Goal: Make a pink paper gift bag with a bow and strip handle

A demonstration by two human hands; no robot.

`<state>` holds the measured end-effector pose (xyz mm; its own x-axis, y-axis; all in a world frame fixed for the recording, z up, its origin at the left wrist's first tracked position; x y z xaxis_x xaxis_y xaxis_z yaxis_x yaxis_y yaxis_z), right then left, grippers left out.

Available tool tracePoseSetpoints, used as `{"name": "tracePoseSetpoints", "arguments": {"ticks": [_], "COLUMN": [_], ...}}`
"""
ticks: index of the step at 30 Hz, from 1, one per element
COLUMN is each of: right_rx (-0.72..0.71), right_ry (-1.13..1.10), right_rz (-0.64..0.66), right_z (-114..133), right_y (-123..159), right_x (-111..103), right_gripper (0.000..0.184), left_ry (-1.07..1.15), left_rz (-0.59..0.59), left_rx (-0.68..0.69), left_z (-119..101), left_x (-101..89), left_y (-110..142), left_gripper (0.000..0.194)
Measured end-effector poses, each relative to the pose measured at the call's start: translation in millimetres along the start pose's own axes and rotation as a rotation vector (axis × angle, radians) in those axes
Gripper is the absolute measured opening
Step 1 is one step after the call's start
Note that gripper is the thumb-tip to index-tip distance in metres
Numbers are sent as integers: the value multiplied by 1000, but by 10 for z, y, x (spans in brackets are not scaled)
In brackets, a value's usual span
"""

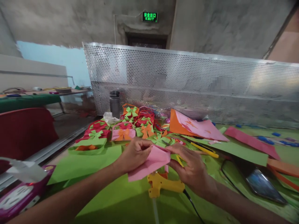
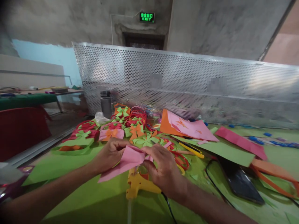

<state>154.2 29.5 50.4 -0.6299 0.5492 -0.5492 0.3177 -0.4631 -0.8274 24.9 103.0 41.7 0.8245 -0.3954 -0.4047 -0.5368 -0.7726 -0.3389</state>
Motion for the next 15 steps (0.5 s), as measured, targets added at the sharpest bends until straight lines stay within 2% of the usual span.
{"name": "tracePoseSetpoints", "arguments": {"ticks": [4,8,12,15], "right_rx": [44,102,79,82], "right_ry": [-10,2,4,9], "right_rz": [22,7,34,32], "right_z": [-28,-50,-5,-3], "right_y": [12,28,29,27], "right_x": [6,-5,20,25], "right_gripper": [23,32,36,37], "left_ry": [8,-21,-130,-106], "left_rz": [65,166,79,17], "left_rx": [-27,-51,-54,-134], "left_z": [1,16,-2,36], "left_x": [42,75,-8,-40], "left_y": [-10,-6,-16,-26], "left_gripper": [27,24,26,28]}}
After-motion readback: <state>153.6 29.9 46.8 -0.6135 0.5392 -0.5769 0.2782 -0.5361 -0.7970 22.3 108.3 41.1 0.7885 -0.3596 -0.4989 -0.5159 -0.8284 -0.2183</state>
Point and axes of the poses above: each hand's wrist, its own y-axis away from the middle knuckle, its own x-axis out of the palm, z = x × y, the point moved 7 cm from there along -y, towards the middle knuckle, and after that the axes turned 5 degrees about y, right-handed, at the moved point
